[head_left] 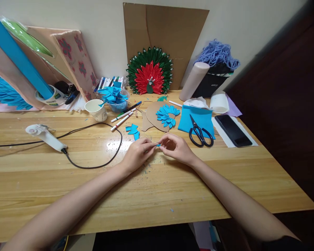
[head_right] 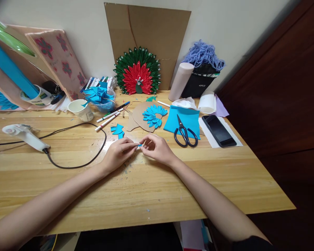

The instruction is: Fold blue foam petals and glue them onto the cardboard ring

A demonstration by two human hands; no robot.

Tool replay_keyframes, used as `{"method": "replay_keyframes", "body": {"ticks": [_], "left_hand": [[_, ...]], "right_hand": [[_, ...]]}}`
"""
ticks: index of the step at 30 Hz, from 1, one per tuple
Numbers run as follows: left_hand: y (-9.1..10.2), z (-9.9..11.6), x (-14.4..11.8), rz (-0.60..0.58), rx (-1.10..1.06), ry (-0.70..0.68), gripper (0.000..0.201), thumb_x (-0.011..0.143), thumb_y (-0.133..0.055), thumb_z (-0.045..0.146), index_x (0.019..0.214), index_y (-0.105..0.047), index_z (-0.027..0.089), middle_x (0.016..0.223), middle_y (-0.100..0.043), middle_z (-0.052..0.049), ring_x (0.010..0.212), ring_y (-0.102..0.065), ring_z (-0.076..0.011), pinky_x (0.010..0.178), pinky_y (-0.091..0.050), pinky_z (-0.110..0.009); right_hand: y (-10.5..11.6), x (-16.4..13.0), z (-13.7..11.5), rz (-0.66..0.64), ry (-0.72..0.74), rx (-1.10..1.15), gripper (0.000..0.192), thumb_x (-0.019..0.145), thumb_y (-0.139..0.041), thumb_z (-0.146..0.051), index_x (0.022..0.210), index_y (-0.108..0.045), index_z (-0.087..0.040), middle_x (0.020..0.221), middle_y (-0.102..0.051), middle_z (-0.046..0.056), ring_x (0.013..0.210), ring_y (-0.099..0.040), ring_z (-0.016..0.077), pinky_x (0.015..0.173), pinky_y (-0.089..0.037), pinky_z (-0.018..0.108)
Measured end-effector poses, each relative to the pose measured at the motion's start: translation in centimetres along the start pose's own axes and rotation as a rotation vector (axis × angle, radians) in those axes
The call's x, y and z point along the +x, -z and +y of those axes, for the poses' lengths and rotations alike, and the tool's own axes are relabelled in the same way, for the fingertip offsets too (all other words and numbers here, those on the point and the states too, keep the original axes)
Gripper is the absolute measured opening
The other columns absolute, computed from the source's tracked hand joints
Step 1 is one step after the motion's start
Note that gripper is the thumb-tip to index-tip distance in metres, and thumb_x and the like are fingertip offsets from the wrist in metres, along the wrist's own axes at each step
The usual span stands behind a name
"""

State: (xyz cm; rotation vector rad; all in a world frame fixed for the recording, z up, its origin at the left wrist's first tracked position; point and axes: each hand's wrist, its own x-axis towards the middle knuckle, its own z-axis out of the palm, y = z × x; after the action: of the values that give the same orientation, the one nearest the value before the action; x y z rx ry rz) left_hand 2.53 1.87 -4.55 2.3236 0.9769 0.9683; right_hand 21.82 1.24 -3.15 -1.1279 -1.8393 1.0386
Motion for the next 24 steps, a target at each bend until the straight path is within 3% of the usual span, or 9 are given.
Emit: {"method": "replay_keyframes", "body": {"ticks": [4,8,16,24], "left_hand": [[0.06,0.12,0.01,-0.006,0.0,0.007,0.021,0.086,-0.05,0.023,0.097,-0.067,0.018,0.081,-0.062,-0.006,0.074,-0.056,-0.0139,0.066,-0.046,-0.026],[0.14,0.19,0.01,-0.024,0.017,0.009,0.021,0.085,-0.05,0.024,0.095,-0.067,0.017,0.08,-0.062,-0.006,0.072,-0.056,-0.0134,0.065,-0.045,-0.025],[0.16,0.54,0.11,-0.028,0.023,0.051,0.015,0.082,-0.052,0.022,0.08,-0.065,0.016,0.072,-0.059,-0.003,0.066,-0.053,-0.0123,0.061,-0.04,-0.024],[0.39,0.63,0.48,-0.005,-0.145,0.288,0.007,0.071,-0.058,0.017,0.065,-0.059,0.014,0.062,-0.057,0.0,0.057,-0.048,-0.01,0.054,-0.036,-0.021]], "right_hand": [[-0.13,-0.19,-0.46,0.05,0.192,-0.258,0.007,0.075,-0.059,-0.017,0.082,-0.059,-0.018,0.078,-0.061,0.004,0.066,-0.057,0.0134,0.061,-0.047,0.027],[-0.32,-0.17,-0.29,0.072,0.268,-0.365,0.004,0.077,-0.057,-0.016,0.08,-0.058,-0.018,0.074,-0.06,0.004,0.066,-0.055,0.0142,0.062,-0.046,0.027],[-0.87,-0.16,-0.32,0.07,0.226,-0.332,0.006,0.074,-0.058,-0.012,0.075,-0.057,-0.018,0.071,-0.059,0.002,0.064,-0.055,0.0133,0.059,-0.045,0.026],[0.01,0.06,0.17,0.133,0.178,-0.288,0.003,0.075,-0.058,-0.015,0.076,-0.058,-0.018,0.073,-0.06,0.003,0.063,-0.056,0.0128,0.057,-0.047,0.025]]}}
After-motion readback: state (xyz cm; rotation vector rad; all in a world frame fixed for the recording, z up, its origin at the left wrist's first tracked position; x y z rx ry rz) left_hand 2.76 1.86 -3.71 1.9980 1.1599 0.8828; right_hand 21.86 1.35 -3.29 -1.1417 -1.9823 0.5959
